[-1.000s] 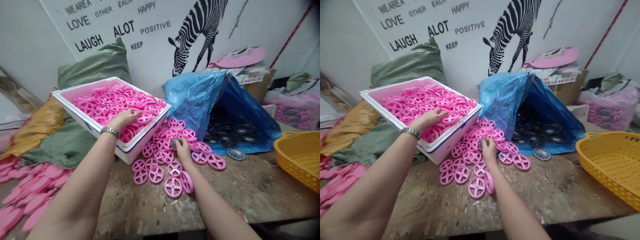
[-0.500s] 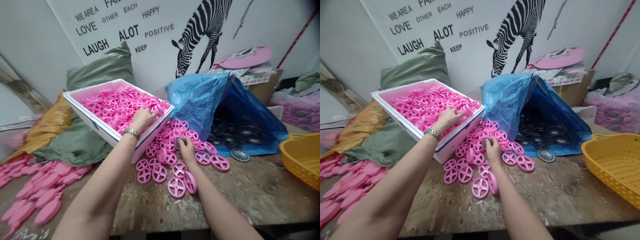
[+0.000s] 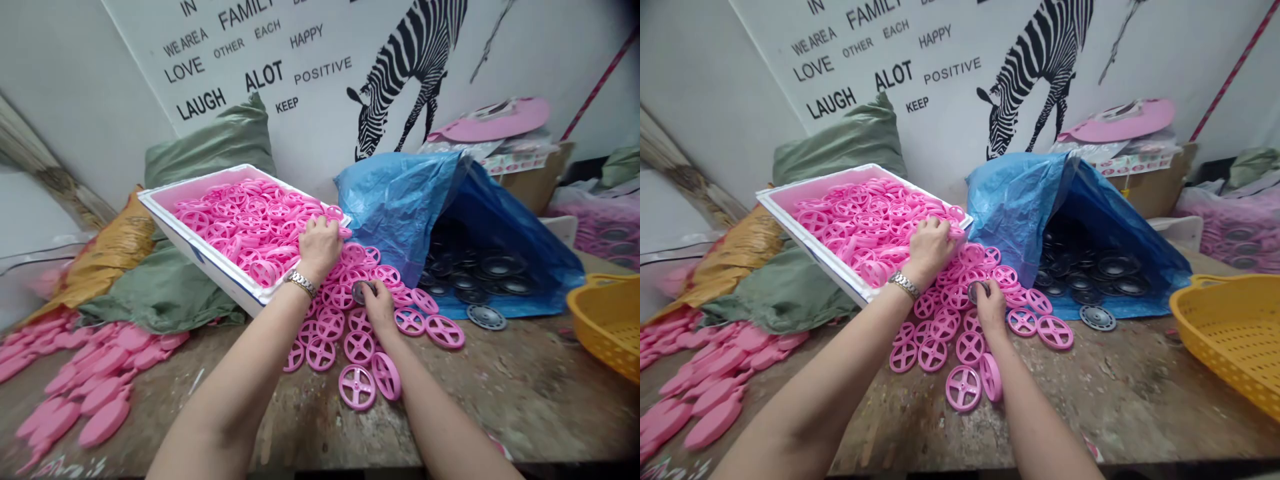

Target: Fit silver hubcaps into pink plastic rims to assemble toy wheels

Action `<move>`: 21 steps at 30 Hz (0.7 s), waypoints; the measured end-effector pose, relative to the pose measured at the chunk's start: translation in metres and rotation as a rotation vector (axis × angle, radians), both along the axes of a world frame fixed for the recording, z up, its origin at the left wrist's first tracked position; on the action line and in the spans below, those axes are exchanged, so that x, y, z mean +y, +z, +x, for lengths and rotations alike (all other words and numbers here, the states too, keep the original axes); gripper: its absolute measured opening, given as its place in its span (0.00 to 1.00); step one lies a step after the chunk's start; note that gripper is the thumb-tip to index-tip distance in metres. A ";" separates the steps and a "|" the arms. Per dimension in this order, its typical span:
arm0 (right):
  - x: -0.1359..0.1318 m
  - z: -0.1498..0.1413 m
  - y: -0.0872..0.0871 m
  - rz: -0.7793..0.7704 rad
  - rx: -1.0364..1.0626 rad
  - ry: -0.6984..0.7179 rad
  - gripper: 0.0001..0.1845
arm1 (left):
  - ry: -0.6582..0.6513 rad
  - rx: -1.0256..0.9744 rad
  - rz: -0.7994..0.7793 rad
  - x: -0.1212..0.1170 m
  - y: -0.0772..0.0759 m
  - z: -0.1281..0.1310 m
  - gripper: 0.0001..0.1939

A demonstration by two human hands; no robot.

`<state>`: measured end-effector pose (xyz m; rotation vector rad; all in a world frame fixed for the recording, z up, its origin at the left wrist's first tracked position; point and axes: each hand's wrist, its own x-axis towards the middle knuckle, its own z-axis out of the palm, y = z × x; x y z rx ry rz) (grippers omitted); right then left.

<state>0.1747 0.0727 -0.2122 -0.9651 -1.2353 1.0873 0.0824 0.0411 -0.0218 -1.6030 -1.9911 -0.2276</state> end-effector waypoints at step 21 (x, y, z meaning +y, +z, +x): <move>0.009 0.007 -0.001 -0.050 0.064 -0.110 0.13 | -0.194 -0.273 -0.267 -0.057 -0.077 0.009 0.11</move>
